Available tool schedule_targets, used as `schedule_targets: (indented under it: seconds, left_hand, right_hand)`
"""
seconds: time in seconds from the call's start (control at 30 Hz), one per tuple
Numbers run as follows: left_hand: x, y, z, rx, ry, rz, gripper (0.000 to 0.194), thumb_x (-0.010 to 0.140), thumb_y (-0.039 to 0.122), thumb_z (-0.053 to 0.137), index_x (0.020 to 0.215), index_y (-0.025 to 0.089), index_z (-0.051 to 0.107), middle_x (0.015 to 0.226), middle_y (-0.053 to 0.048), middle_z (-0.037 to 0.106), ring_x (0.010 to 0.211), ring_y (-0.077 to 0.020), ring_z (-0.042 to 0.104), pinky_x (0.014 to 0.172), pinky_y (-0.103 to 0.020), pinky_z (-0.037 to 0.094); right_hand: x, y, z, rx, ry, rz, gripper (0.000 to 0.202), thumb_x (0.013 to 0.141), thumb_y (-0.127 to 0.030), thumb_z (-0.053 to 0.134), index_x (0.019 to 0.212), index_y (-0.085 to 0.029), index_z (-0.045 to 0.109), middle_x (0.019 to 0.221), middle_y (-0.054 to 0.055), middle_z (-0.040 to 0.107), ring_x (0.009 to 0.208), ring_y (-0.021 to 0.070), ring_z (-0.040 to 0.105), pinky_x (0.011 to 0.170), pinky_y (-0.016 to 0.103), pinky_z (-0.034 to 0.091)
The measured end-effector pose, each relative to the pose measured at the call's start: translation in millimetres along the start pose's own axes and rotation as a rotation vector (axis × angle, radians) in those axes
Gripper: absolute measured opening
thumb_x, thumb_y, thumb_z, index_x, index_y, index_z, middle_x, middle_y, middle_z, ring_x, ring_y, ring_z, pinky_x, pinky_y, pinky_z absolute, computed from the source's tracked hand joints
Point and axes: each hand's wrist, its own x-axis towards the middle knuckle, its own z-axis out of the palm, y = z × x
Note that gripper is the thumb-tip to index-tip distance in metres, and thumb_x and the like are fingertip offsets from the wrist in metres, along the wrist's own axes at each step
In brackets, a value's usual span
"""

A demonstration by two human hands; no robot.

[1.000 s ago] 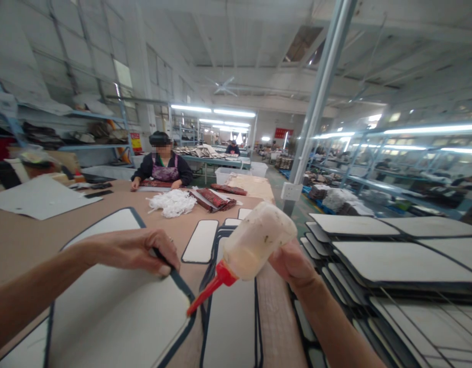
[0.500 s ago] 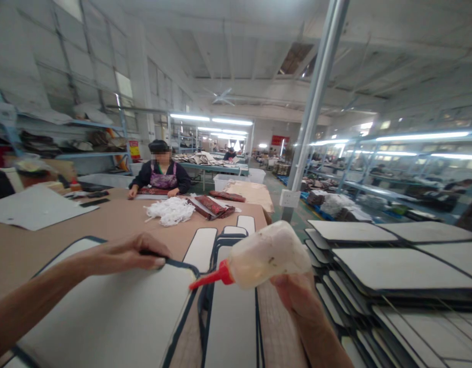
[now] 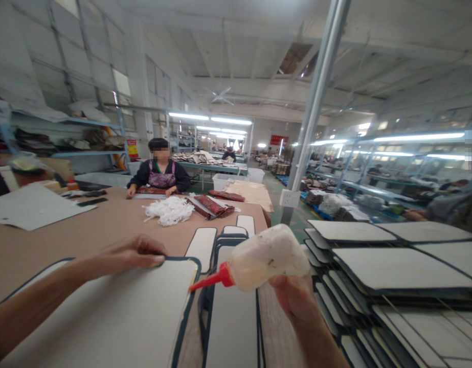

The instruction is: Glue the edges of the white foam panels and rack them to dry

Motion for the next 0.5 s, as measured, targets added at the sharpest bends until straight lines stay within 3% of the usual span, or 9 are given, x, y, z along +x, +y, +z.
schedule_targets:
  seconds: [0.23, 0.5]
  left_hand:
    - [2.5, -2.6, -1.2, -0.04, 0.014, -0.019, 0.032, 0.078, 0.044, 0.06, 0.068, 0.015, 0.067, 0.06, 0.001, 0.048, 0.059, -0.0122, 0.04, 0.053, -0.023, 0.027]
    - [4.4, -3.1, -1.9, -0.078, 0.041, -0.06, 0.031, 0.073, 0.046, 0.061, 0.063, 0.016, 0.062, 0.058, 0.002, 0.044, 0.058, -0.0121, 0.036, 0.052, -0.024, 0.024]
  right_hand:
    - [-0.8, 8.9, -7.8, 0.036, -0.036, -0.014, 0.056, 0.057, -0.021, 0.083, 0.11, -0.033, 0.068, 0.101, 0.005, 0.075, 0.079, 0.0295, 0.072, 0.067, 0.046, 0.062]
    - [-1.1, 7.6, -10.5, -0.006, -0.162, -0.002, 0.043, 0.067, -0.031, 0.081, 0.108, -0.035, 0.07, 0.099, 0.005, 0.076, 0.081, 0.0283, 0.073, 0.067, 0.044, 0.063]
